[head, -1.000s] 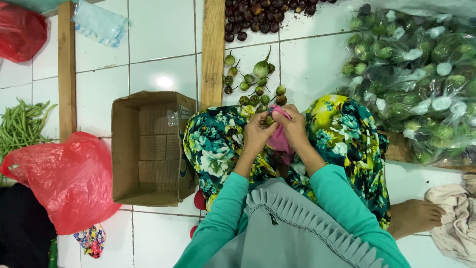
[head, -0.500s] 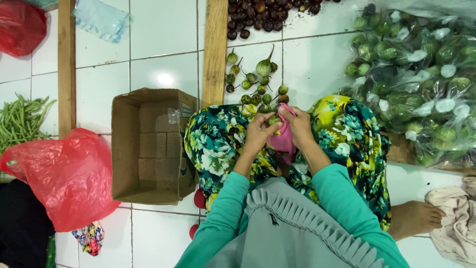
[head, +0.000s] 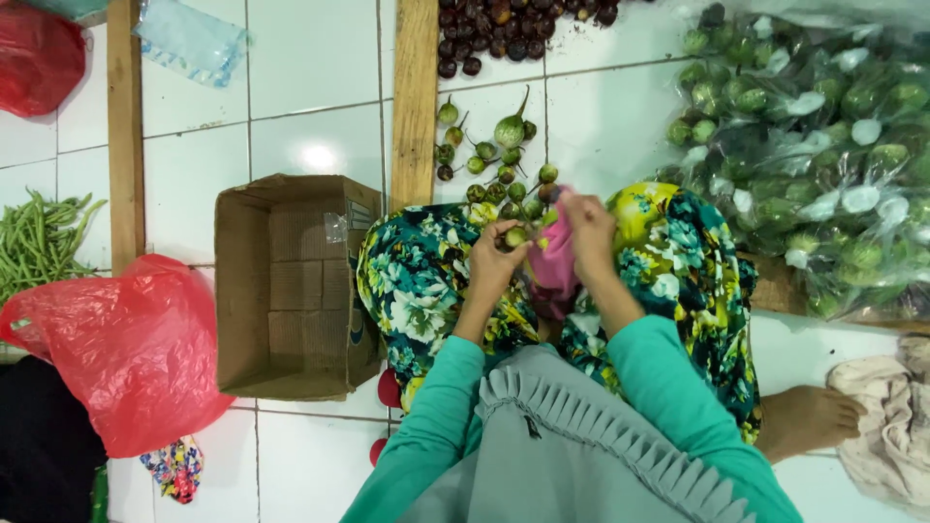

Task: Sorting and cleaning small eggplants by wiping them with a cloth and organizing them.

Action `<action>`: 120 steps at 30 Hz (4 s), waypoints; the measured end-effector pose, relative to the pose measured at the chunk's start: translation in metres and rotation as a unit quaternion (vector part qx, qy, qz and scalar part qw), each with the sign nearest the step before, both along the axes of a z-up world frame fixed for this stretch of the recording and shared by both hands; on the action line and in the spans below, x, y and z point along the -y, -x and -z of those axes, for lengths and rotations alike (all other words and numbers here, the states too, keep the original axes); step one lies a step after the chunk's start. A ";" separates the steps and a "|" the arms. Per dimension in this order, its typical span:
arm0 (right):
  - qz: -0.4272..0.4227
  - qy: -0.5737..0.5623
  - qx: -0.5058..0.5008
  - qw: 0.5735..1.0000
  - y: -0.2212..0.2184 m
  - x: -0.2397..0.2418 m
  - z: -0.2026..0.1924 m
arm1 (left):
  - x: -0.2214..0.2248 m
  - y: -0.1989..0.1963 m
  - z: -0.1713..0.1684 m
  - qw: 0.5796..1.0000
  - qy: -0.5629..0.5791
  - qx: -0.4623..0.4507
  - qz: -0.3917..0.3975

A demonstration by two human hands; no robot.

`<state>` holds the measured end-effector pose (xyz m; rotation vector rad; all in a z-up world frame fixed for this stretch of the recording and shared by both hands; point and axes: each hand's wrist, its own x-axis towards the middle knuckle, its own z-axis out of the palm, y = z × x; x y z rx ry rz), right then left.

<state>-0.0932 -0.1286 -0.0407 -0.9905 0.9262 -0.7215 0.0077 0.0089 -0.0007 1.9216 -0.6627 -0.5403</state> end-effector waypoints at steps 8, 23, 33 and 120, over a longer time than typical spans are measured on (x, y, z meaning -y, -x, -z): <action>-0.106 0.371 -0.137 0.912 -0.006 -0.042 -0.018 | 0.013 0.007 0.015 0.999 0.006 0.000 -0.052; -0.108 0.433 -0.158 0.881 0.001 -0.050 -0.054 | 0.012 0.020 -0.007 0.985 0.039 0.167 -0.023; -0.127 0.443 -0.163 0.873 0.000 -0.052 -0.048 | 0.009 0.014 0.010 0.981 0.034 0.189 -0.027; -0.133 0.280 -0.187 0.932 -0.005 -0.006 -0.022 | 0.070 -0.203 0.059 0.949 -0.192 0.194 -0.158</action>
